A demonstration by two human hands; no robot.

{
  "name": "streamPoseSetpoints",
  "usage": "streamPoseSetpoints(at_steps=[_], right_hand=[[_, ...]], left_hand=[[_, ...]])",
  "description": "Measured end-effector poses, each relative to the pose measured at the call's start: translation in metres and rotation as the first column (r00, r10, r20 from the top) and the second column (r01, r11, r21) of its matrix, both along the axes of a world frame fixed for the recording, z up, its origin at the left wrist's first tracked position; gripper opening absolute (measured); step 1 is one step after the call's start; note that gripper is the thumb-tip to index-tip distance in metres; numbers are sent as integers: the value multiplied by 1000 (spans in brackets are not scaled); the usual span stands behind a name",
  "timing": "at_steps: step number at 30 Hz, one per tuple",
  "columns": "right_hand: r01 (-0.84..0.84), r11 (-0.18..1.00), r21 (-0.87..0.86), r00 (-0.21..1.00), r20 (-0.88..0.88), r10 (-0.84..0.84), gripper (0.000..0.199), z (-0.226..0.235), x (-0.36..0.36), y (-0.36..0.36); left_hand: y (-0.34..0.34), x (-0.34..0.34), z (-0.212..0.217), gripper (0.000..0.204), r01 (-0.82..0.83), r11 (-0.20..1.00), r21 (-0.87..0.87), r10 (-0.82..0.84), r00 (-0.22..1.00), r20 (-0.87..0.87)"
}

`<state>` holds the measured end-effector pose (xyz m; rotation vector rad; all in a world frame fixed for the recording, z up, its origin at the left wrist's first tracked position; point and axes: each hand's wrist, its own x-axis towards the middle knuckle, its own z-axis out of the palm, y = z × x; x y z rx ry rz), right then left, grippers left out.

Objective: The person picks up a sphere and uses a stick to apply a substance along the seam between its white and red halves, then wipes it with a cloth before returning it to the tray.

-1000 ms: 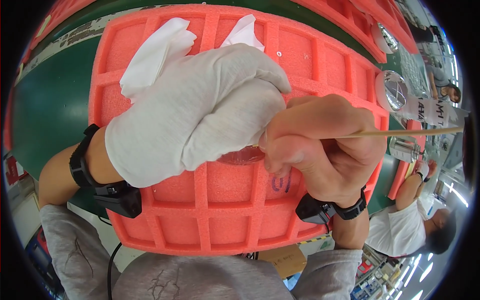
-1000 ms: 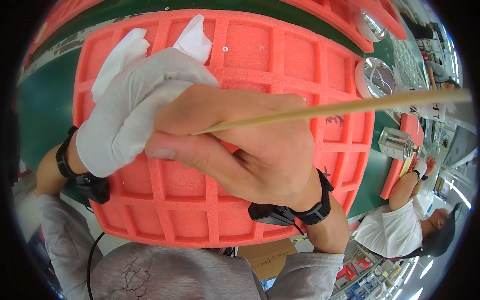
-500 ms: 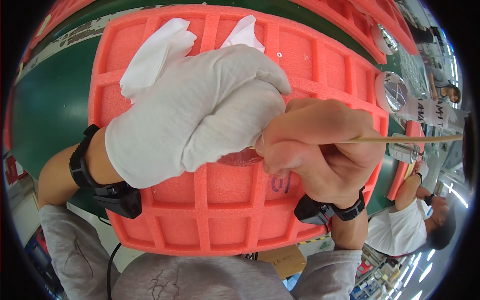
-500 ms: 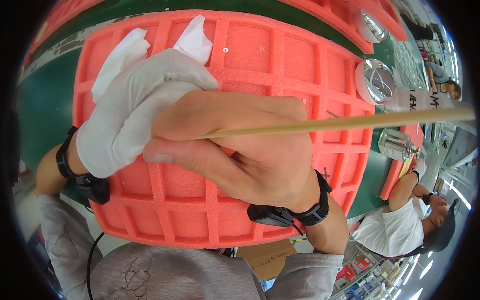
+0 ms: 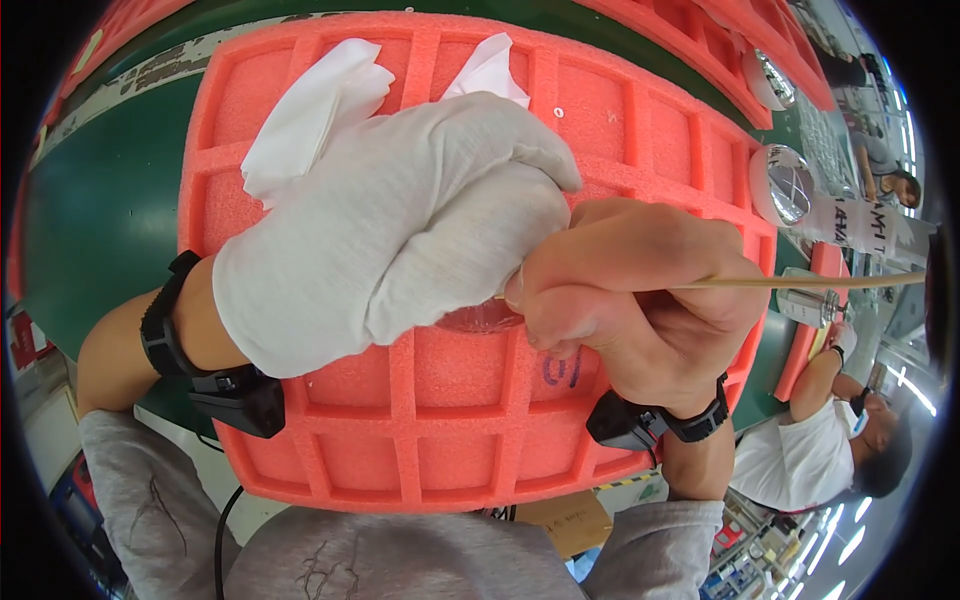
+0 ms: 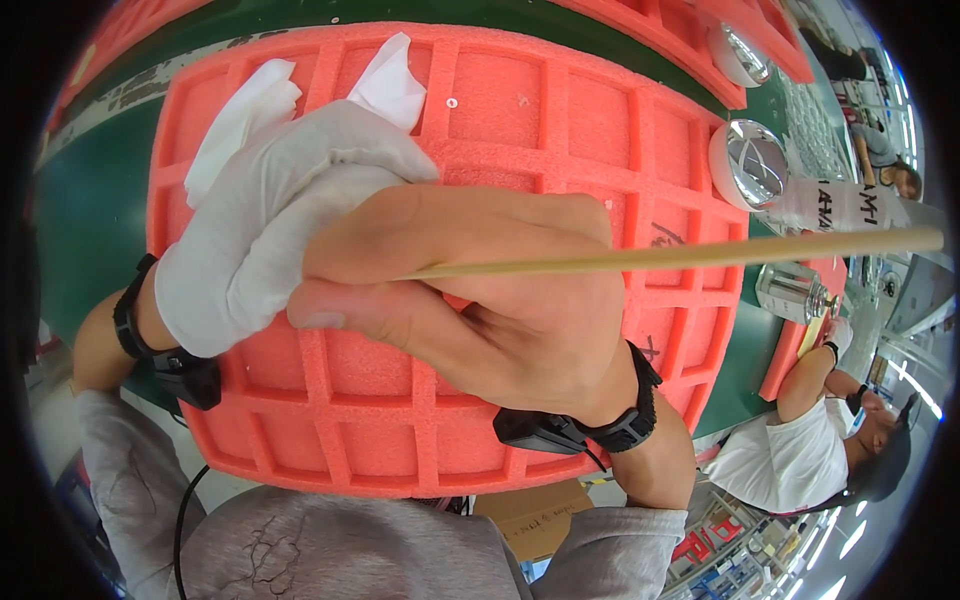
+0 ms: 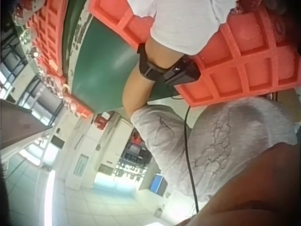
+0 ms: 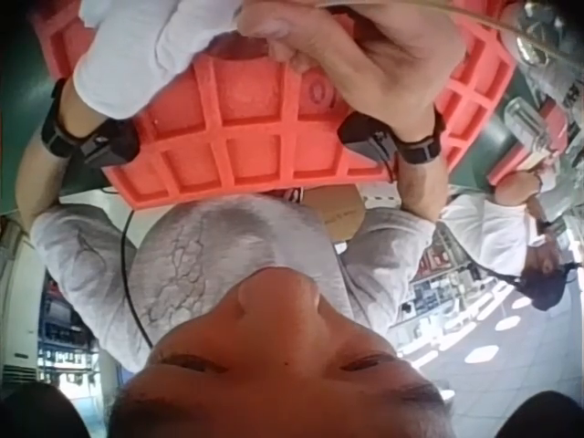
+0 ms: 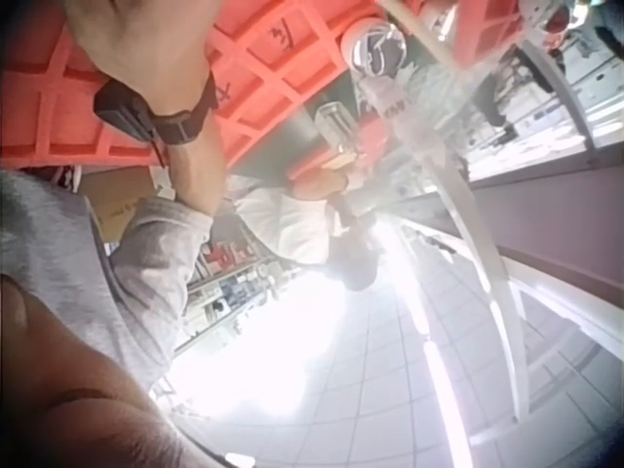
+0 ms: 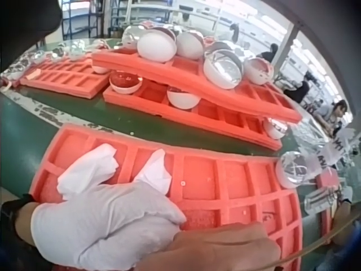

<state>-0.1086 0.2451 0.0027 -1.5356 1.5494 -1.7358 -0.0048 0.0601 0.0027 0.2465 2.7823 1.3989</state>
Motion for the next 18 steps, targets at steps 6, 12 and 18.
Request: streamPoseSetpoints(at_steps=[6,12,18], right_hand=[[13,1000,25,1000,14,-13,4,1,0,2],[-11,1000,19,997,72,10,5,2,1,0],[-29,1000,5,998,49,28,5,1,-2,0]], left_hand=[[0,-2,0,32,-1,1000,-2,1,1000,1],[1,-2,1,32,0,1000,-5,0,1000,1],[2,-5,2,33,4,1000,-8,-4,1000,0]])
